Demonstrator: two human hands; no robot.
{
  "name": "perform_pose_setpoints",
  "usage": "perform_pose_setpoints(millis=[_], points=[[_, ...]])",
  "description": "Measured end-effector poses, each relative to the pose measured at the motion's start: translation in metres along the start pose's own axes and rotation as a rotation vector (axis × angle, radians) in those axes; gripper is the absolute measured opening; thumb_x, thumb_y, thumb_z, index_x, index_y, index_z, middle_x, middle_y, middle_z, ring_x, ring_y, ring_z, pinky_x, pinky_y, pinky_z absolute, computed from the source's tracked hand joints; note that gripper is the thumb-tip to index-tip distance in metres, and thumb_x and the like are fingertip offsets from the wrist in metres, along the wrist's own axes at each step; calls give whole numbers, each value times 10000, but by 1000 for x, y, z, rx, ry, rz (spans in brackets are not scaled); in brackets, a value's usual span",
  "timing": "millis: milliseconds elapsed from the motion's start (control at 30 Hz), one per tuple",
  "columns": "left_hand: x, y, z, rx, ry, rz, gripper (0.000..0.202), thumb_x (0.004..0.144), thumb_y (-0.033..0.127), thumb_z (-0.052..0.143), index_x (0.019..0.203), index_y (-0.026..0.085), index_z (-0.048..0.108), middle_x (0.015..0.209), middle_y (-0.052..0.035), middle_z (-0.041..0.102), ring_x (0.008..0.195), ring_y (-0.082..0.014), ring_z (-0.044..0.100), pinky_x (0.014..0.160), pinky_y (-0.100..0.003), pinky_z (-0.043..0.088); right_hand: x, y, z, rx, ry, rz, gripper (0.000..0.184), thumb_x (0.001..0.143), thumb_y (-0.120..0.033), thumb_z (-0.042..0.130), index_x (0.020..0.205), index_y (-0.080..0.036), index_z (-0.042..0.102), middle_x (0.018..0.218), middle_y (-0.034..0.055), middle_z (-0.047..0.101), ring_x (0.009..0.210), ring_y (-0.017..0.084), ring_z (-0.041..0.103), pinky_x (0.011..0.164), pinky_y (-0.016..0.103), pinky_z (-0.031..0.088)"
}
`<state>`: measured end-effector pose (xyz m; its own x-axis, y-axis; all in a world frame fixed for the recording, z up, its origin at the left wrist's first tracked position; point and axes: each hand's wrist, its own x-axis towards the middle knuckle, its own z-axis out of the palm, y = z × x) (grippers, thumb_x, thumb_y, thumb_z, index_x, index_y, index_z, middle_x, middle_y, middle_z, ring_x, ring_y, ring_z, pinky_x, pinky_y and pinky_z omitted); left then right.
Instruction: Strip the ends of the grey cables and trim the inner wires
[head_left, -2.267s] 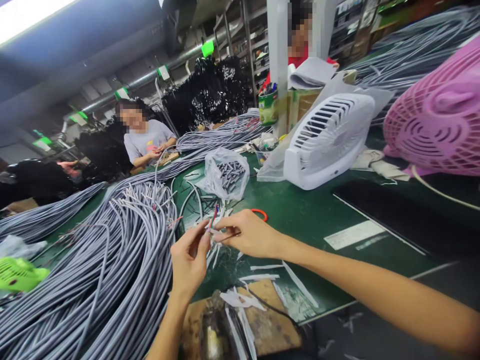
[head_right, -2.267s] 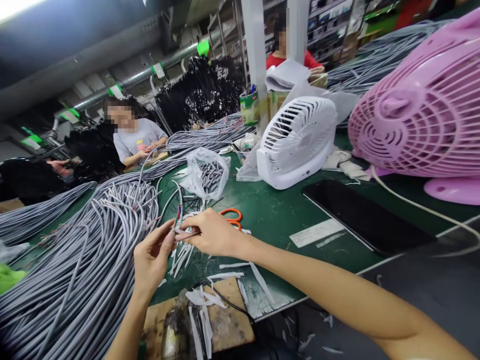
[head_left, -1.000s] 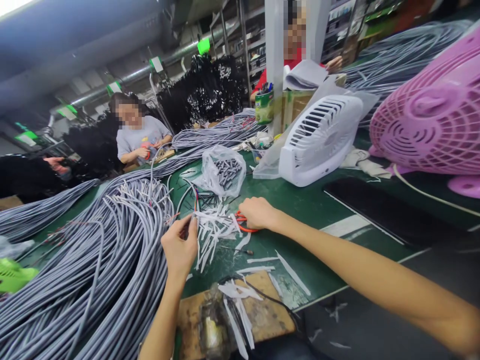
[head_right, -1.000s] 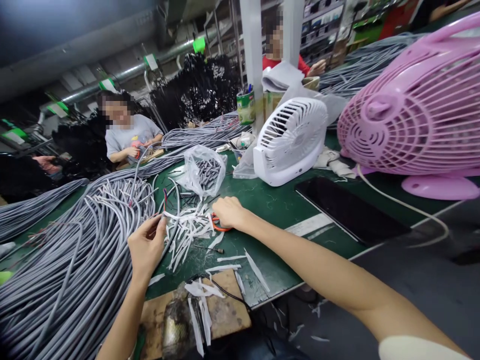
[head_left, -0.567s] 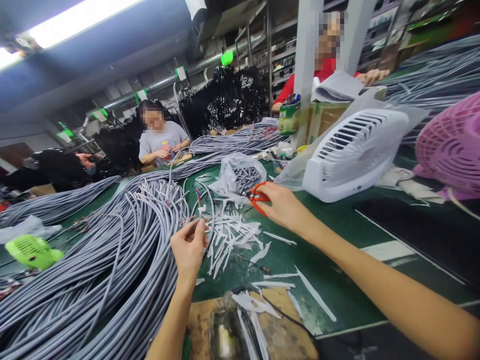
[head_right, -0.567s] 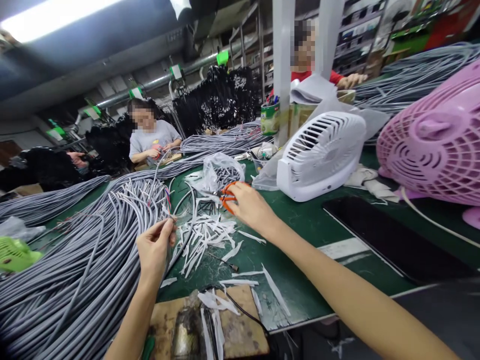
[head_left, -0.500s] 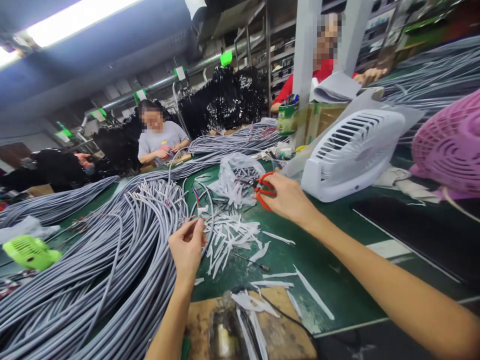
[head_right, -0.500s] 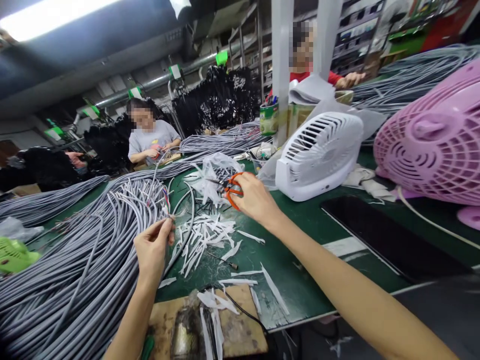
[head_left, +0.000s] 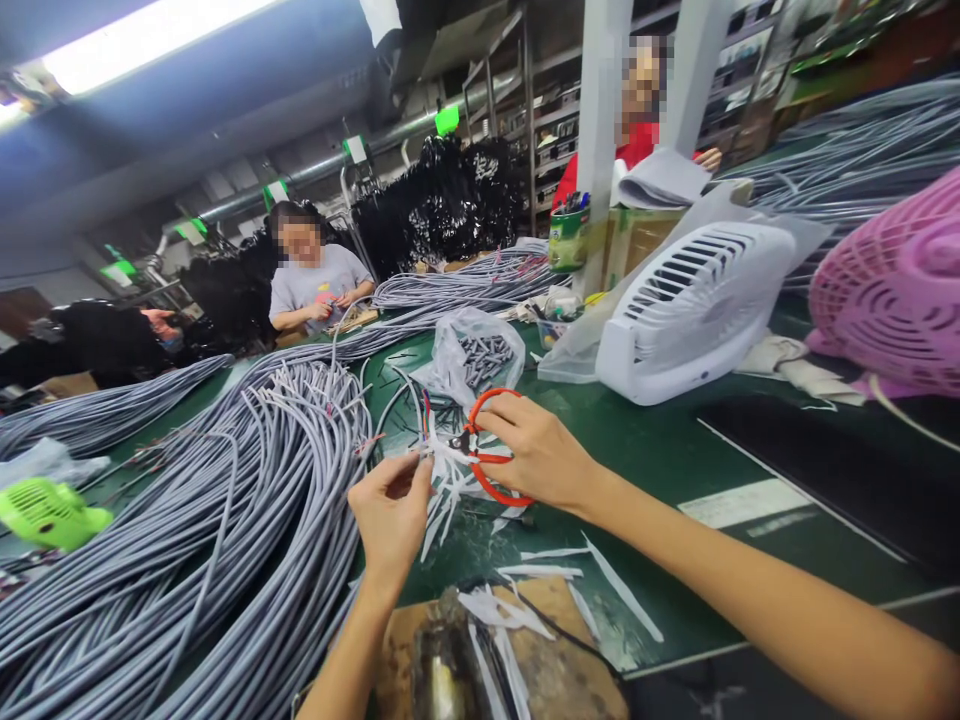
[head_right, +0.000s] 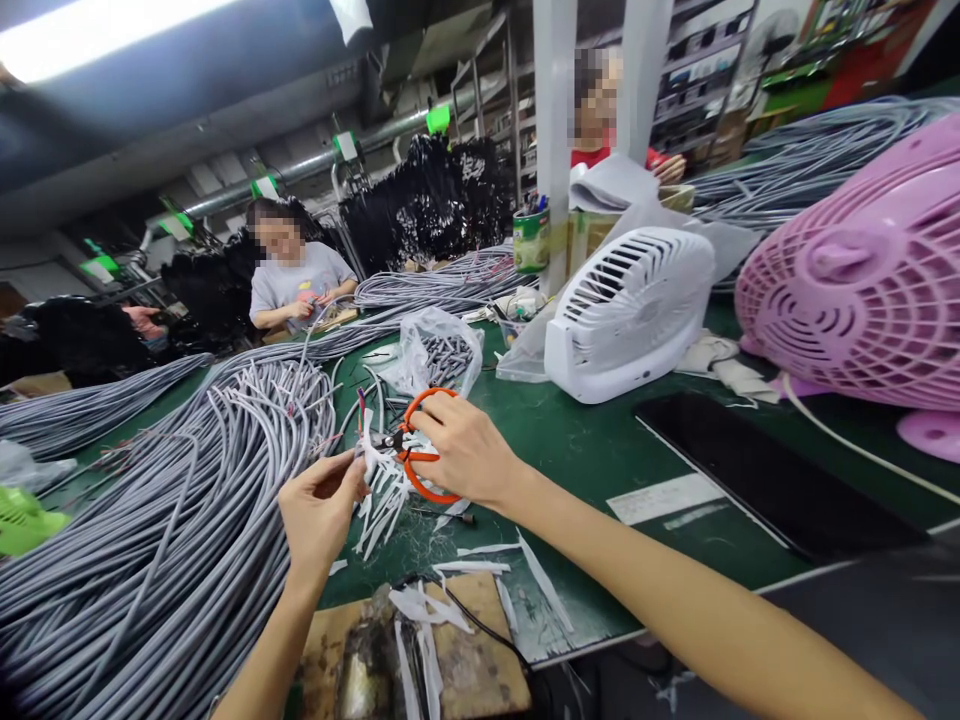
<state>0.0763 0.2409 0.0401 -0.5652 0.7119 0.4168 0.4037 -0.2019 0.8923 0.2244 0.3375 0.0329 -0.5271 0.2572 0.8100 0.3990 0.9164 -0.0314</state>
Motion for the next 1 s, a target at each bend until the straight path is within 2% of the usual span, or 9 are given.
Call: perform_pose_setpoints(millis=[167,300,433,600,700,767,867,933,1000], points=[[-3,2,2,-20,9,10,148,592,284,695,634,142,707,477,-5,627,377,-122,556,390,-211,472,-4,-5,1,-36,-72,0,63,755,-191,562,741,-135,586,722,73,621,684,178,555,627,252,419],[-3,1,1,-39,11,6,149,597,277,685,643,138,711,476,-6,633,382,-129,560,391,-222,478,-7,-9,1,29,-119,63,166,741,-176,556,577,-158,536,545,12,564,507,119,476,478,224,298],[-3,-3,0,41,-26,43,156,626,282,688,684,139,714,530,-21,660,432,-139,592,445,-231,500,-1,-11,-1,396,-77,417,353,752,-308,574,463,-162,434,420,-49,404,409,61,328,431,201,245],[-9,-7,3,171,-155,109,134,665,277,672,698,158,721,587,-33,681,502,-147,612,514,-239,506,6,-15,3,931,48,728,298,614,-396,701,643,-172,506,627,-16,576,551,104,521,550,215,423],[-11,-9,6,178,-228,59,151,674,295,665,702,157,719,605,-39,684,505,-149,610,511,-240,505,5,-17,8,1039,113,852,329,552,-384,734,636,-181,490,590,-22,561,569,126,555,590,246,463],[-12,-10,8,162,-257,-3,189,679,302,662,783,155,717,685,-51,702,492,-136,596,496,-235,498,3,-18,11,1026,134,885,308,546,-354,730,632,-180,491,574,-26,552,564,127,552,581,246,464],[-11,-12,12,111,-324,-68,399,699,287,649,1082,177,640,922,-79,707,463,-92,551,461,-213,466,2,-19,11,1000,130,855,235,574,-291,691,626,-174,493,607,-20,568,581,119,546,590,235,462],[-10,-12,15,22,-360,-94,493,704,291,647,1179,177,580,999,-96,690,561,-108,592,517,-214,479,2,-21,10,987,121,834,183,590,-258,655,633,-170,501,618,-21,568,578,110,535,585,224,456],[-9,-11,18,-88,-367,-129,468,695,322,656,1130,154,617,1004,-102,689,753,-162,635,641,-245,503,2,-23,8,968,116,821,138,593,-228,620,647,-168,509,613,-27,559,573,104,522,577,215,450]])
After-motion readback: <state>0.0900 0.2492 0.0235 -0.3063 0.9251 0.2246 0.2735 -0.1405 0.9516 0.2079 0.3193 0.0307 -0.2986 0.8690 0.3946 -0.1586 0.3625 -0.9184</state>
